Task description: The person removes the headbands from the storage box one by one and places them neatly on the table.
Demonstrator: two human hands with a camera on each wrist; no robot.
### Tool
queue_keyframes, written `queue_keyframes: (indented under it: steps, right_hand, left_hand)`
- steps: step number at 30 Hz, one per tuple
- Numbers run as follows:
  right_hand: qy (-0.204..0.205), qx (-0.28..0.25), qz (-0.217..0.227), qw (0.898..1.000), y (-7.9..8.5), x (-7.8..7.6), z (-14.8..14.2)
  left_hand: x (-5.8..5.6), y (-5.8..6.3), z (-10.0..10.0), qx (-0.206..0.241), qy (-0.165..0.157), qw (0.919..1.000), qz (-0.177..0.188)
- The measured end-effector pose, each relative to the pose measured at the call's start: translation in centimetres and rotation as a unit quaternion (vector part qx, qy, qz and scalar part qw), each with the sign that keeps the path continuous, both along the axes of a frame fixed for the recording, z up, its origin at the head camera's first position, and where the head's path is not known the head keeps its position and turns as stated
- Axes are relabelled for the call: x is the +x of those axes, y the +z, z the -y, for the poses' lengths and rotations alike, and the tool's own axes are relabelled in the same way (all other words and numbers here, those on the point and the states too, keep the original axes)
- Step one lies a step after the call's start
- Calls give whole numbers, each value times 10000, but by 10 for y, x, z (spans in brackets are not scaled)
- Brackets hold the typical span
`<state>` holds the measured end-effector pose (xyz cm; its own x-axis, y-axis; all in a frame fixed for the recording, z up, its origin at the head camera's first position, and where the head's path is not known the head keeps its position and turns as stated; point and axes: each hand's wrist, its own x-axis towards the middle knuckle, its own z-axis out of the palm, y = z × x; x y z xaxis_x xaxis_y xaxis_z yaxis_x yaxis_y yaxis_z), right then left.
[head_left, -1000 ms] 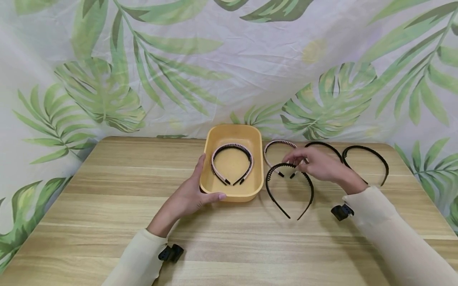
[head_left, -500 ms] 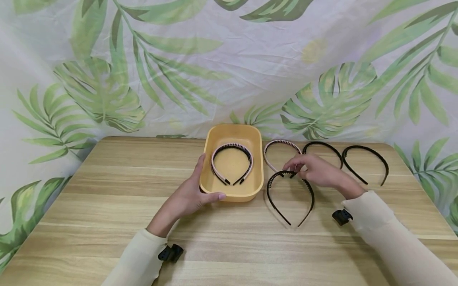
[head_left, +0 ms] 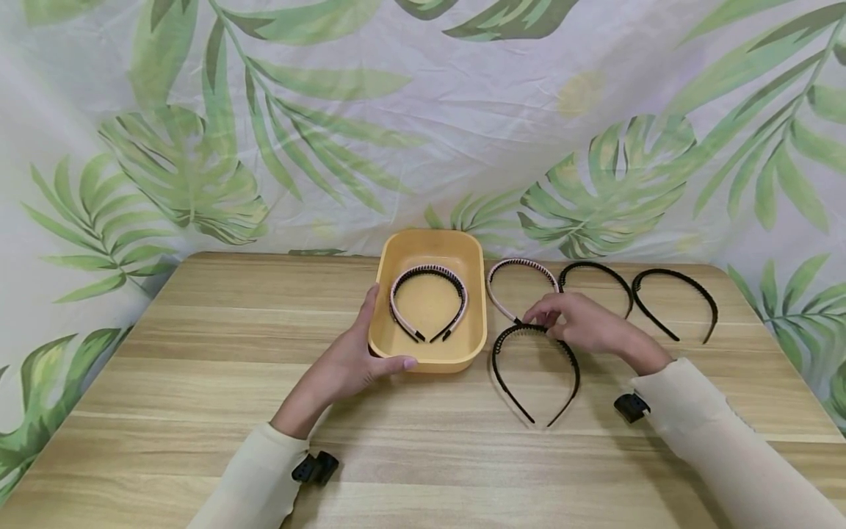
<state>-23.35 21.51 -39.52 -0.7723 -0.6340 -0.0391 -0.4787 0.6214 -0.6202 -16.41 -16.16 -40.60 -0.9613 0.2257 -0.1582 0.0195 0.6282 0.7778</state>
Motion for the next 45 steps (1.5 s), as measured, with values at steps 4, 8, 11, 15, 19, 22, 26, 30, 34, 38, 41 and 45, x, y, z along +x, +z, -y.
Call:
queue_keyframes:
  steps: [4, 8, 11, 15, 19, 22, 26, 30, 34, 38, 41, 45]
  right_hand:
    - [-15, 29, -48, 10000, -1, 1, 0]
    - [-17, 81, -98, 9999, -2, 1, 1]
    - [-20, 138, -92, 9999, -2, 1, 1]
    - [-21, 213, -86, 9997, -2, 2, 2]
    - [-30, 290, -90, 9995, -2, 2, 2]
    - [-35, 330, -103, 9994, -2, 2, 2]
    - [-12, 368, -143, 9992, -3, 2, 2]
    - [-1, 396, -171, 9991, -5, 1, 2]
    - [-34, 423, -150, 9990, -5, 2, 2]
    - [-42, 448, -139, 9989, -4, 2, 2]
    - [-40, 459, -133, 9988, -3, 3, 3]
    - [-80, 495, -172, 9986, -5, 3, 2]
  left_hand:
    - [0, 0, 0, 16, -11, 10000, 2]
    - [0, -1, 1, 24, 1, 10000, 1]
    - [0, -2, 1, 16, 10, 10000, 11]
    - [0, -3, 1, 45, 22, 10000, 25]
    - [-1, -2, 0, 52, 3, 10000, 14]
    - [-1, -2, 0, 59, -3, 10000, 28]
    - [0, -1, 0, 81, 8, 10000, 40]
    - [0, -1, 0, 78, 3, 10000, 18]
    - [-1, -2, 0, 50, 23, 10000, 47]
    - [-1, -3, 0, 65, 17, 10000, 28]
    - [-1, -3, 0, 114, 2, 9999, 8]
    - [0, -2, 0, 80, -25, 10000, -13]
